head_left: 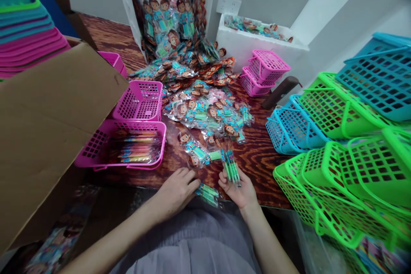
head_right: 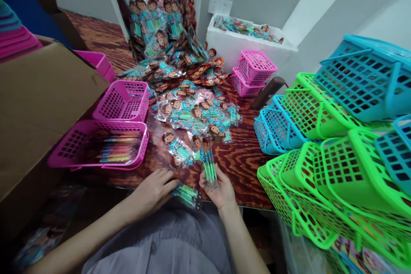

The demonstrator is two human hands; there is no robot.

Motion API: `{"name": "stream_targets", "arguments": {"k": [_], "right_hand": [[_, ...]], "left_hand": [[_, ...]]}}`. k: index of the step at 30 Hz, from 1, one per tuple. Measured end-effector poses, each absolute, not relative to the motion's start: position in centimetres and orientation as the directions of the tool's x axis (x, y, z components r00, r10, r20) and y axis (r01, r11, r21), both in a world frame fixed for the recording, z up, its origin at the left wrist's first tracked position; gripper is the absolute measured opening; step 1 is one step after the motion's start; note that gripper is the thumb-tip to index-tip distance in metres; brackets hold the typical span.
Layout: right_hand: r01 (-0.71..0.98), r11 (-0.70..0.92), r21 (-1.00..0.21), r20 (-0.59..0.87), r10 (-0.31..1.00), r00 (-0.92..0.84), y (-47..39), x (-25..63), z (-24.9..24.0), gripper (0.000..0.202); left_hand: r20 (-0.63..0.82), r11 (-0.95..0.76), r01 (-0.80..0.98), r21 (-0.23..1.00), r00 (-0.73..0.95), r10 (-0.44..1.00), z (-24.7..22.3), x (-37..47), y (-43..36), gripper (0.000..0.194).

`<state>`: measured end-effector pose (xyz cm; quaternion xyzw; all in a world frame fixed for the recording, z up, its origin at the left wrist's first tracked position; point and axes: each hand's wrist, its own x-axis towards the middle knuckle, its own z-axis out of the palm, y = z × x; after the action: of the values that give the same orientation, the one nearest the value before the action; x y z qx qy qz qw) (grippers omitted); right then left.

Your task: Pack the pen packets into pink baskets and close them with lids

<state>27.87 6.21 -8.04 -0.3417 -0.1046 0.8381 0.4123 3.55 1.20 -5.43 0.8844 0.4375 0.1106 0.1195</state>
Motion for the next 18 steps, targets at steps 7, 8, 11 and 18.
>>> {"name": "stream_targets", "arguments": {"k": [7,8,11,18], "right_hand": [[-0.557,-0.621,-0.551,-0.483,0.782,-0.394,6.3,27.6,-7.9,0.026],[-0.516,-0.597,-0.615,-0.482,0.802,-0.354,6.4,27.5,-7.7,0.028],[-0.24,-0.351,-0.905,-0.319,0.934,-0.163,6.4,26.8,-6.5,0.03],[0.528,0.438,-0.728,0.113,0.836,-0.538,5.0,24.2,-4.5,0.024]], "left_hand": [[0.119,-0.597,0.742,0.304,0.592,0.797,-5.4,3.6,1.2,0.016],[0.136,-0.603,0.737,0.306,0.593,0.794,-5.5,3.6,1.2,0.016],[0.215,-0.619,0.727,0.297,0.581,0.785,-5.9,3.5,1.2,0.016],[0.389,-0.568,0.781,0.261,0.453,0.802,-6.7,3.3,-0.3,0.016]]}}
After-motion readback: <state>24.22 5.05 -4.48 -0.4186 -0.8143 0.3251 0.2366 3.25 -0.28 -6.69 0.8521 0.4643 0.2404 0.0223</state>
